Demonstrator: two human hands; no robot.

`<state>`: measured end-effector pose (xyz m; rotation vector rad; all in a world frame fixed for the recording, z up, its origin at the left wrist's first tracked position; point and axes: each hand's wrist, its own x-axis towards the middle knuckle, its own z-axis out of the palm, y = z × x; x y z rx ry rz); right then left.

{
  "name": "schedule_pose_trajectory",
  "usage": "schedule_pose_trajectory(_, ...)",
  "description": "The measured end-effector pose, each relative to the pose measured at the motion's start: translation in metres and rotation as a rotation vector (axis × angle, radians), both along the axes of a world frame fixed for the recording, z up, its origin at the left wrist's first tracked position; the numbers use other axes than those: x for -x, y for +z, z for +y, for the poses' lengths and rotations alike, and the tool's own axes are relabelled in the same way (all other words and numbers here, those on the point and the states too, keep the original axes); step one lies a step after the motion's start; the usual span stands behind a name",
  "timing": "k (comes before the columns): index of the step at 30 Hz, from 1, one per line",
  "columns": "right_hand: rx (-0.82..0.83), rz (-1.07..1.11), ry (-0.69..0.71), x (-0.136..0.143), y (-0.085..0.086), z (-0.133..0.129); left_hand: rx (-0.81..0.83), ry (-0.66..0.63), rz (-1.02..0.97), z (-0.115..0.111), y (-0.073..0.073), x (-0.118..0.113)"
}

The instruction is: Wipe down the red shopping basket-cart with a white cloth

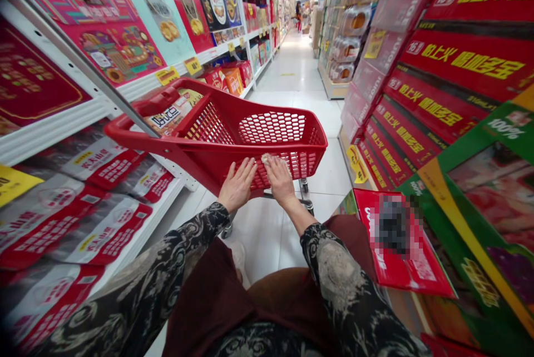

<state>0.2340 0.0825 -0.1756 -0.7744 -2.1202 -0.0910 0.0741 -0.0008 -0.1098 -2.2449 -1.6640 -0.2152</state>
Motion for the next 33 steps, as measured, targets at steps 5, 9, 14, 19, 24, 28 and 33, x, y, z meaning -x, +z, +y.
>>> schedule_pose_trajectory(5,-0.017,-0.079,0.103,-0.001,-0.001,-0.010,-0.003,0.025,0.002,-0.007,0.002,0.013)
schedule_pose_trajectory(9,-0.075,0.032,0.056,0.009,0.030,-0.002,-0.031,0.036,-0.026,-0.009,0.013,0.021)
schedule_pose_trajectory(14,-0.055,0.035,0.064,0.024,0.057,0.008,-0.046,0.064,-0.030,-0.012,0.023,0.027)
schedule_pose_trajectory(19,-0.017,-0.103,0.163,0.027,0.033,-0.005,-0.023,0.082,-0.001,-0.020,0.012,0.035)
schedule_pose_trajectory(24,-0.017,-0.199,0.234,0.020,0.009,-0.017,-0.007,0.095,0.011,-0.029,0.007,0.044)
schedule_pose_trajectory(28,-0.064,-0.071,0.215,0.030,0.026,-0.015,-0.030,0.112,-0.008,-0.030,0.016,0.050)
schedule_pose_trajectory(33,-0.103,0.038,0.198,0.060,0.067,-0.009,-0.090,0.162,-0.038,-0.029,0.027,0.058)
